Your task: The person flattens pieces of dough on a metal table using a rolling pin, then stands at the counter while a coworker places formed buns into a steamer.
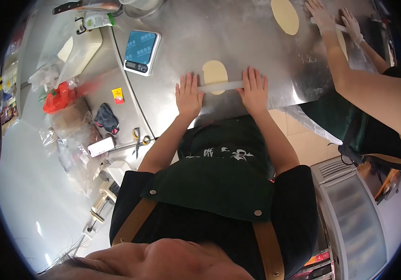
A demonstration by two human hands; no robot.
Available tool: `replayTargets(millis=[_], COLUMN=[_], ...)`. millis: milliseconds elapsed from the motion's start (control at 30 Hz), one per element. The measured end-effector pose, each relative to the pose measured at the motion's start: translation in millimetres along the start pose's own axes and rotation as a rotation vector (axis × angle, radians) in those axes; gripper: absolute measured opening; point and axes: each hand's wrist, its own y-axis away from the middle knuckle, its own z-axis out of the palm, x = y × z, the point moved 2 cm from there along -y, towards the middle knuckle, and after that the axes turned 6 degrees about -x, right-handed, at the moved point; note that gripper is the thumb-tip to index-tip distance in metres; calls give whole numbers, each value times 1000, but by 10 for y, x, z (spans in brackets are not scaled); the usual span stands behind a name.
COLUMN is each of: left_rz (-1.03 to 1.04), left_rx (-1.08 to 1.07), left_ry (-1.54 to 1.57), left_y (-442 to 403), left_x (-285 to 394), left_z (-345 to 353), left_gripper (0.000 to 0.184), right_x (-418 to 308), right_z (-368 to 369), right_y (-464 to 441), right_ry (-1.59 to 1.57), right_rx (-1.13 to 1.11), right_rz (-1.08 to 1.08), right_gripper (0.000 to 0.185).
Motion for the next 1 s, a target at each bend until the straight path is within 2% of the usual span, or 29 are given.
replayTargets(millis=[100, 233, 333, 433, 533, 633, 733, 833, 933, 1000], left_rz=[28, 135, 175, -6, -2, 9, 45, 209, 312, 344], left_rx=[-4, 34, 123, 20, -163, -261, -303, -58, 82, 36], left_ry=[44, 55, -4, 354, 376, 187, 300, 348, 118, 105], left_y=[139, 126, -262, -801, -1112, -1141, -1018, -680, -410, -254], left_x=[41, -1, 25, 131, 192, 300, 402, 593, 642, 554], left_z=[-43, -97, -201, -277, -315, -415, -718, -1123, -972, -762], left_gripper=[62, 59, 56, 45, 34, 25, 19, 19, 20, 23], right_x=[39, 109, 110, -13, -61, -77, -7, 37, 95, 120], right_z=[22, -26, -66, -224, -342, -378, -419, -534, -565, -550], right_y=[149, 118, 135, 268, 402, 504, 561, 554, 496, 454], right_ry=[1, -33, -151, -232, -269, -295, -294, -294, -298, -296], right_rx=[-10, 172, 195, 167, 136, 93, 80, 94, 88, 76], right_rz=[-21, -173, -223, -203, -192, -193, -195, -181, -163, -144], right_gripper=[45, 34, 26, 24, 25, 27, 27, 28, 30, 31])
